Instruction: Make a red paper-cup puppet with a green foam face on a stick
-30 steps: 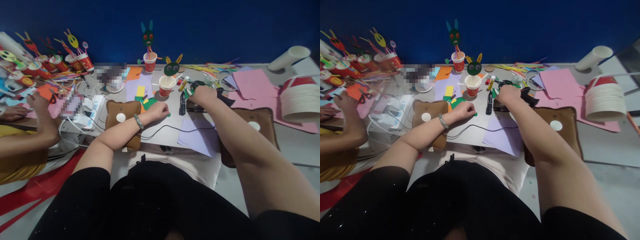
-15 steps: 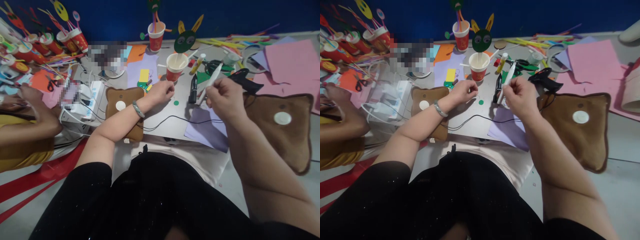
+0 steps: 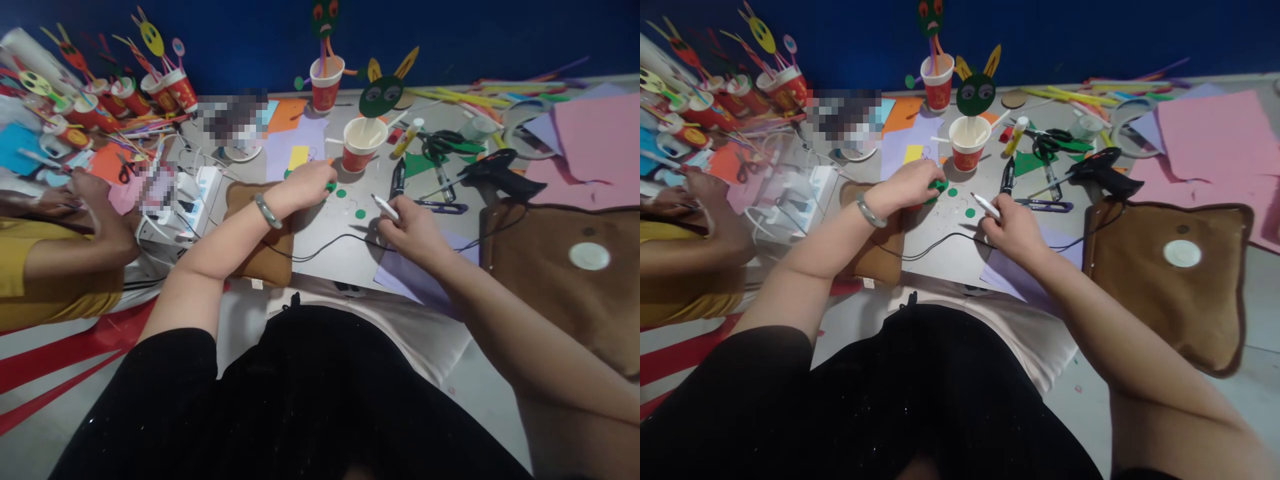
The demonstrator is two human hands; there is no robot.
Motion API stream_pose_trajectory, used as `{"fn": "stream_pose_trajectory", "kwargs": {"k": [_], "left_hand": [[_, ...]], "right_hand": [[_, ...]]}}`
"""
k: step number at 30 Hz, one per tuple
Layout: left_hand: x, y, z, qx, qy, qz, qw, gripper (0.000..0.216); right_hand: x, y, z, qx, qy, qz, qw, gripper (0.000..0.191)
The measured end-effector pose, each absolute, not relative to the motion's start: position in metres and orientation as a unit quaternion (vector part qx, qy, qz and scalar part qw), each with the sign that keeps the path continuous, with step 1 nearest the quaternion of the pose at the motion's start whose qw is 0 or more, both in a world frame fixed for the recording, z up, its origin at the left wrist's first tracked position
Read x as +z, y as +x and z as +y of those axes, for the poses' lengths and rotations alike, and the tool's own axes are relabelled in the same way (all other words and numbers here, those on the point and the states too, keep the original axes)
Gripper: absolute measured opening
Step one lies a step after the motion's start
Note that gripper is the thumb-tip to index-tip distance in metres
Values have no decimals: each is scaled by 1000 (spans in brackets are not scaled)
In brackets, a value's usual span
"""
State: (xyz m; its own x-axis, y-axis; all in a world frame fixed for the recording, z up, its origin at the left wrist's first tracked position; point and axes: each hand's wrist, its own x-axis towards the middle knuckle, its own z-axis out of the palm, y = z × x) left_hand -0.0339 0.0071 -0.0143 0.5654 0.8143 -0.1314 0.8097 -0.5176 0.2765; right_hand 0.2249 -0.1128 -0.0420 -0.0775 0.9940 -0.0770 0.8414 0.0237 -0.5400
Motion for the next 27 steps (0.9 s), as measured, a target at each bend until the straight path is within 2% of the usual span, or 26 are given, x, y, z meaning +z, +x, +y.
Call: {"fn": "stream_pose_trajectory", "kwargs": {"k": [8,16,27], "left_hand": [[-38,-3,9,14,878,451,160,30],[-42,-7,9,42,864,465,186,26],[-32,-8,1,7,873,455,176,24]], "right_hand": [[-67,214,-84,285,-626,-670,279,14],[-78,215,-90,288,-628,-644,329,13],[-83,214,-97,202,-548,-769,259,26]]}}
